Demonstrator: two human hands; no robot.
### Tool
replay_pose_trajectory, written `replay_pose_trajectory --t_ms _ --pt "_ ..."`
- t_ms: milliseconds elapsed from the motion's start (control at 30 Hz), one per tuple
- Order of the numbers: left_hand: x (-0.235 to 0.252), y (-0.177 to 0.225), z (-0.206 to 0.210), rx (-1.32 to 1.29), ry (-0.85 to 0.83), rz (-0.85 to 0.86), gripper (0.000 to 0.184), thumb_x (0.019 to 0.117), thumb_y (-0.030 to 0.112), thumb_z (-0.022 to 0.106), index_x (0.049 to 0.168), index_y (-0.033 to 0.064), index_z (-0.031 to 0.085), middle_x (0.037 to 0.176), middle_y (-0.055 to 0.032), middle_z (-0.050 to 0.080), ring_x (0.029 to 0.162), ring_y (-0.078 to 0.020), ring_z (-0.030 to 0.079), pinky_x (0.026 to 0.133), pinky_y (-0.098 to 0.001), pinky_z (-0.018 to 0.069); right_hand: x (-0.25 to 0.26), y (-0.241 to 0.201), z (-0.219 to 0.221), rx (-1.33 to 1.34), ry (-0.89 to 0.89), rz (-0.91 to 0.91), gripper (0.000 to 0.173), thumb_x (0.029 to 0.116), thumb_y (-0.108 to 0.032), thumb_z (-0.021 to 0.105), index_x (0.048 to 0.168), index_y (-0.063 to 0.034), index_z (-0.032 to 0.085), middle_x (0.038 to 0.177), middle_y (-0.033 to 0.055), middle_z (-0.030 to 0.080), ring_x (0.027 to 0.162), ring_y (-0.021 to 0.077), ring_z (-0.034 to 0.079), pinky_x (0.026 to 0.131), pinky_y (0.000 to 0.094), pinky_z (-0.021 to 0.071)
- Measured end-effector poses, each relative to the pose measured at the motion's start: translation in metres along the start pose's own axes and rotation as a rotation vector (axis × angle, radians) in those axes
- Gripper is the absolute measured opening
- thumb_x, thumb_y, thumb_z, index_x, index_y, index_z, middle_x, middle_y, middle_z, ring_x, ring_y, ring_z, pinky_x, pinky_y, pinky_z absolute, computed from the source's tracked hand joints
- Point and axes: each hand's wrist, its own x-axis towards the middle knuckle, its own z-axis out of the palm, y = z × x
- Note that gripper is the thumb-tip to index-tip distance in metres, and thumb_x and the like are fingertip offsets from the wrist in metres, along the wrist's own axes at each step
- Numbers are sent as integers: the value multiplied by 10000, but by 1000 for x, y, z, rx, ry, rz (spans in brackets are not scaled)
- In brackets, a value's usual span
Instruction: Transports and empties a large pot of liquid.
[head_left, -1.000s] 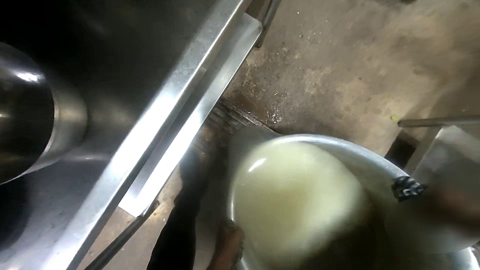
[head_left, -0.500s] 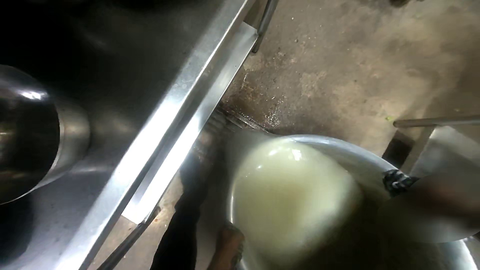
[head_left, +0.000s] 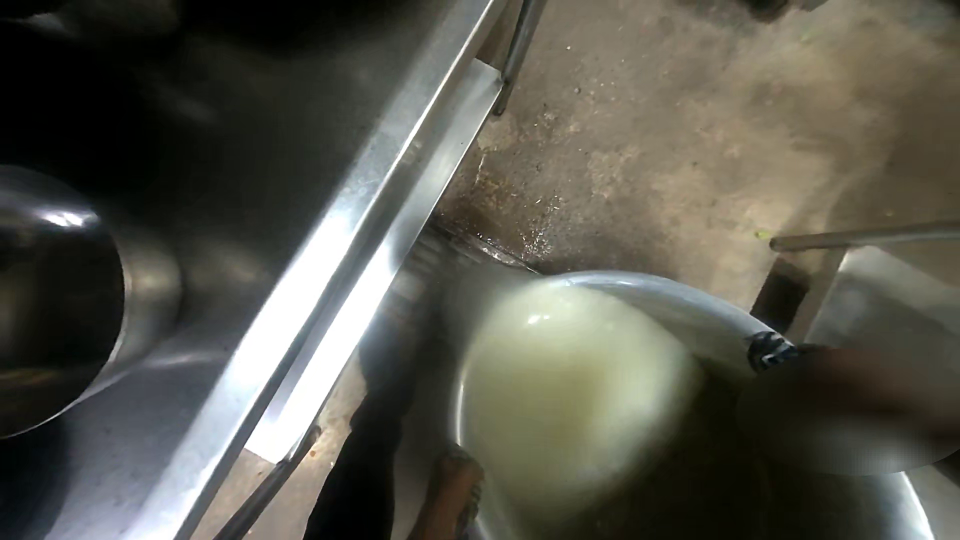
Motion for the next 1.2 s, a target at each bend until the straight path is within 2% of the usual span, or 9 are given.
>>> replay_pose_trajectory --t_ms 100,267,300,400,467,667,900,1067,1200 --pt "-1 4 -2 3 3 9 331 889 101 723 1172 -14 597 863 -138 646 663 -195 615 581 -355 531 -4 -7 -5 -36 -16 3 372 885 -253 798 1130 -5 669 1065 226 699 1018 397 682 855 595 535" --pt "-34 41 -7 88 -11 -23 342 961 126 670 1254 -29 586 1040 -170 634 822 -204 592 719 -362 517 0 -10 -6 -28 -15 20 360 875 -240 807 1098 9 674 1036 230 702 992 403 686 841 605 537" --pt "-34 41 -8 69 -18 -12 350 965 123 672 1265 -31 578 1033 -173 631 813 -209 587 715 -362 512 -2 -10 -6 -21 -10 12 361 874 -243 810 1094 8 675 1032 231 702 984 407 686 836 606 538" --pt "-2 6 -15 -94 -32 57 355 920 122 718 1217 0 566 852 -117 614 630 -166 576 541 -313 500 -10 -16 -9 -30 -27 6 386 877 -265 806 1122 5 676 1075 239 694 1028 418 673 870 616 525" --pt "1 -2 -18 -155 -24 67 368 919 131 731 1228 13 571 832 -107 613 612 -161 575 528 -312 499 -12 -18 -9 -39 -25 7 375 863 -278 816 1090 -11 684 1047 222 701 1001 400 682 851 604 533" --pt "-1 -12 -21 -308 45 117 283 956 131 682 1204 19 605 824 -103 615 614 -159 573 533 -302 499 -7 -24 -10 -39 -30 -1 309 873 -296 798 996 -31 699 960 192 711 911 372 695 786 604 542" --pt "-12 -17 -19 -280 84 137 315 971 167 685 1228 7 597 872 -126 635 658 -182 598 580 -339 528 -11 -30 -15 -3 -18 1 290 861 -252 813 1000 -30 689 949 191 704 898 366 689 780 596 541" --pt "-12 -20 -17 -269 99 181 271 968 151 691 1184 5 615 851 -125 642 640 -177 606 565 -329 531 -4 -34 -17 -40 -7 13 329 836 -268 836 990 -20 684 952 199 702 896 374 689 772 599 543" --pt "-9 -18 -17 -281 108 175 325 968 174 700 1223 1 597 890 -138 653 683 -192 621 604 -350 544 6 -35 -20 -54 -12 -12 321 849 -292 825 1003 -39 702 981 199 706 938 381 686 797 615 536"
